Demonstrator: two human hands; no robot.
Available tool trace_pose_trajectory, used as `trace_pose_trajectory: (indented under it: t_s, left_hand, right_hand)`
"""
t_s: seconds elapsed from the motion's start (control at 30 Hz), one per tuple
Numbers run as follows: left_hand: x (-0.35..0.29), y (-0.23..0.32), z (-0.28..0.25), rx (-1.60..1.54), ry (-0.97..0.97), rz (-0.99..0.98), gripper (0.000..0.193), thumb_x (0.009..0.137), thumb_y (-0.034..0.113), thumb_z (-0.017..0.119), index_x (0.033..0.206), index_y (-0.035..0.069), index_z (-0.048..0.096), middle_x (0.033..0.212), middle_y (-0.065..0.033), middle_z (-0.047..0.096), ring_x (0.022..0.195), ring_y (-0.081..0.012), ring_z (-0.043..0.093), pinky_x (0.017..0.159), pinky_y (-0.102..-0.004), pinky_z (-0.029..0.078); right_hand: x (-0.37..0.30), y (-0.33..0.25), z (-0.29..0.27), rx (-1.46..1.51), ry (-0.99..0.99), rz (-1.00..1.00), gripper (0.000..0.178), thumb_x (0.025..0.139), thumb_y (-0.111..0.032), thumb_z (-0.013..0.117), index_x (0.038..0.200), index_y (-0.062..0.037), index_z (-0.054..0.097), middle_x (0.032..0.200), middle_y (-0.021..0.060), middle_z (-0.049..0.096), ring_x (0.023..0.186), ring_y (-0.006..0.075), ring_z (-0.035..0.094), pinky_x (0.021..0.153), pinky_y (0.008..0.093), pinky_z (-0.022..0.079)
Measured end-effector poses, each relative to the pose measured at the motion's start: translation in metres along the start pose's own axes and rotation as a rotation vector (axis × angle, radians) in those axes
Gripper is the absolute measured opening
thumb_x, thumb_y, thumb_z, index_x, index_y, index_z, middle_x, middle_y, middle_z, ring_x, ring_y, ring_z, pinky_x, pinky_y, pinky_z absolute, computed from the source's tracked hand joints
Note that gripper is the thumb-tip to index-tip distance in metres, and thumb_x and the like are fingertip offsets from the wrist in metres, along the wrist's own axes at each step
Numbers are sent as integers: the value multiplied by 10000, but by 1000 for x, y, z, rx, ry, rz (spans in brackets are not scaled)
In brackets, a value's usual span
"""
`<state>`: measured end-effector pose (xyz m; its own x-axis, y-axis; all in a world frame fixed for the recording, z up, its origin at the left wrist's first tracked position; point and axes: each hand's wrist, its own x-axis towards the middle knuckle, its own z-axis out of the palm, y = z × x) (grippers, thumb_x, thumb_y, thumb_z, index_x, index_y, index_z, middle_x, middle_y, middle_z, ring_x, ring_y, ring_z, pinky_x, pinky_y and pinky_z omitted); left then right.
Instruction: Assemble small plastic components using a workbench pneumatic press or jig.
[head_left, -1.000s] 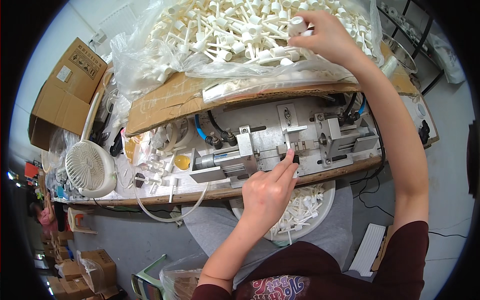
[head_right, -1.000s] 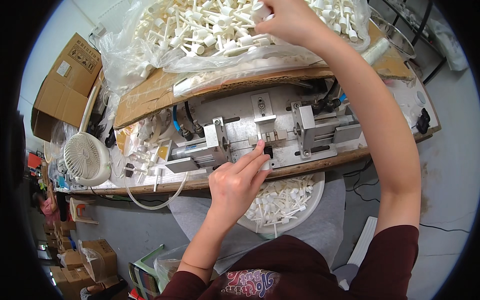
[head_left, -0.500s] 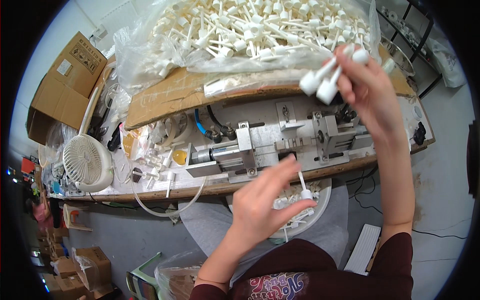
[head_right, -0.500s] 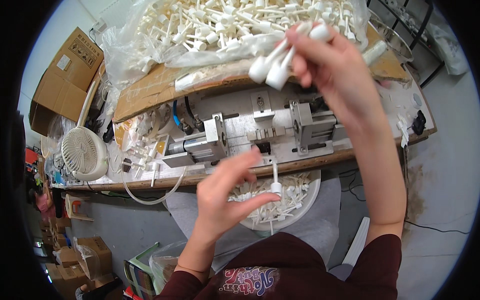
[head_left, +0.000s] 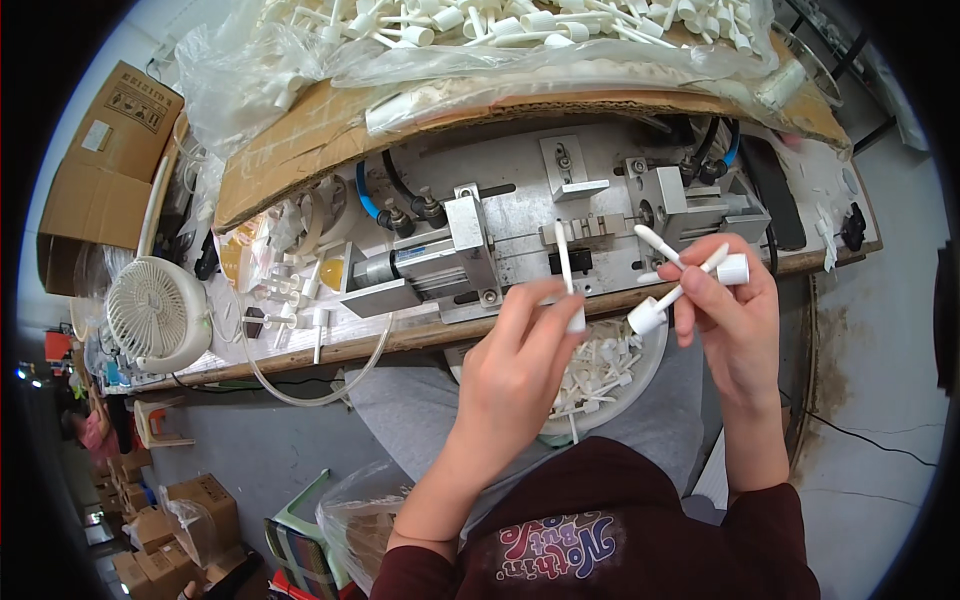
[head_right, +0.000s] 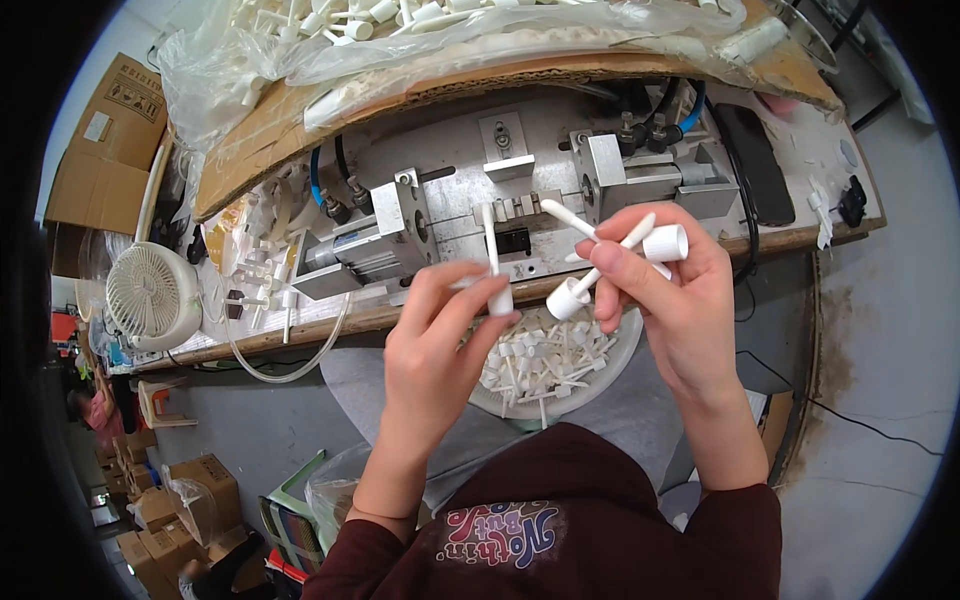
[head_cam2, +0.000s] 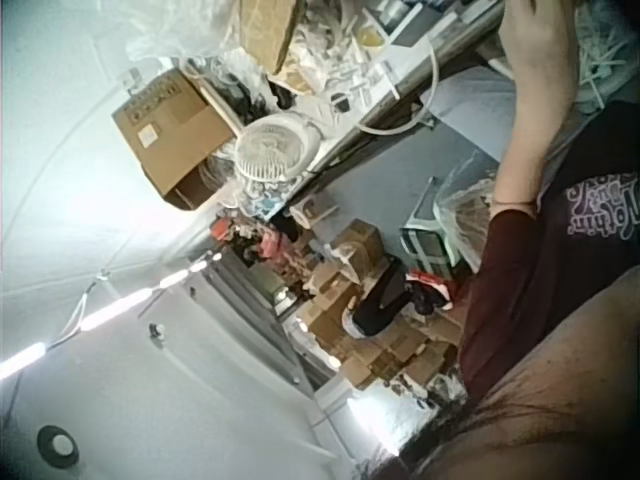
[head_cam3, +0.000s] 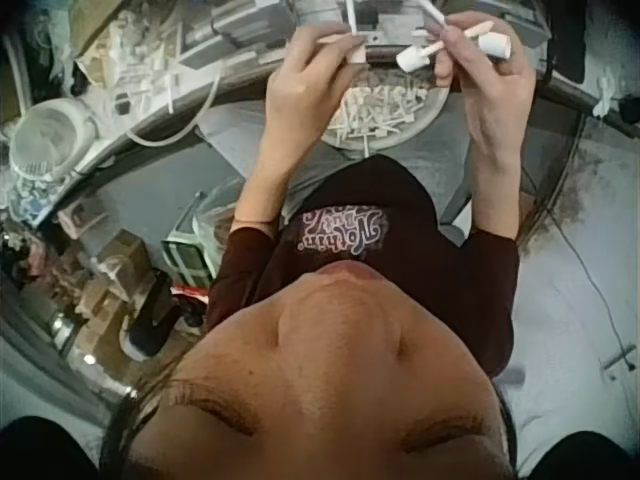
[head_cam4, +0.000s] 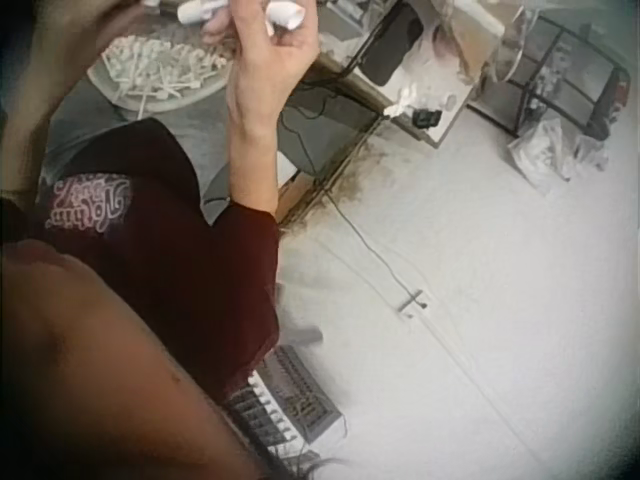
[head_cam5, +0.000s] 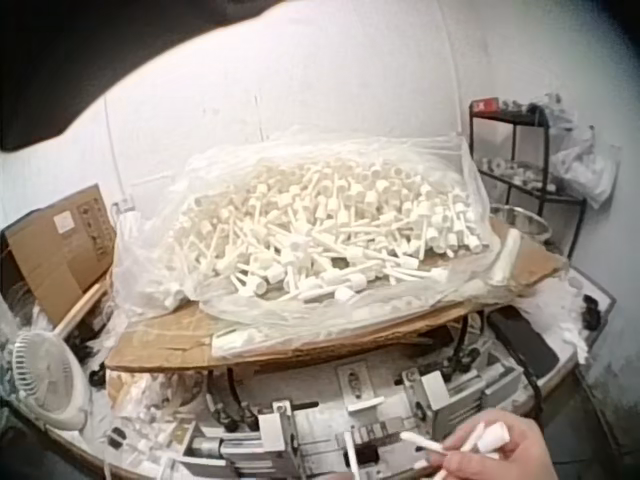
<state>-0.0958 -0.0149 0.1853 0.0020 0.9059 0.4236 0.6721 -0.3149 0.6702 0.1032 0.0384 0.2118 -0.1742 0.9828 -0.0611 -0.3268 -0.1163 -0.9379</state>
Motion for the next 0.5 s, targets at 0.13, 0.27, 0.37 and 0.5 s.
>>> trace_pose_trajectory:
  t_s: [0.13,0.27,0.37,0.5]
  left_hand:
    - [6,-15,18,246,45,197,293,772,69,801,1059,53,743,1103,-69,734,735,-194,691,649,-300,550]
    - [15,-11,13,382,-10,213,281,768,117,802,1042,82,752,1152,-28,733,633,-177,643,584,-284,509]
    - [20,-12,13,416,-16,206,290,755,121,806,1039,89,756,1142,-5,735,594,-170,611,564,-280,491]
    - [20,-11,13,394,-22,189,307,746,119,813,1046,93,755,1139,-1,736,593,-174,607,571,-280,497]
  right_hand:
    - [-6,7,0,31,19,-2,141,922,-14,679,1045,40,634,920,174,707,650,140,675,563,246,566]
    - [-14,7,-2,77,48,-5,134,920,-12,673,1034,38,624,928,192,713,642,155,682,568,258,573]
    - [-17,6,-3,82,25,-41,131,920,-19,670,1026,34,616,930,203,719,600,155,673,549,258,562]
    - [-14,9,-7,88,32,-38,128,917,-34,678,1010,22,610,876,195,725,490,129,610,466,226,481]
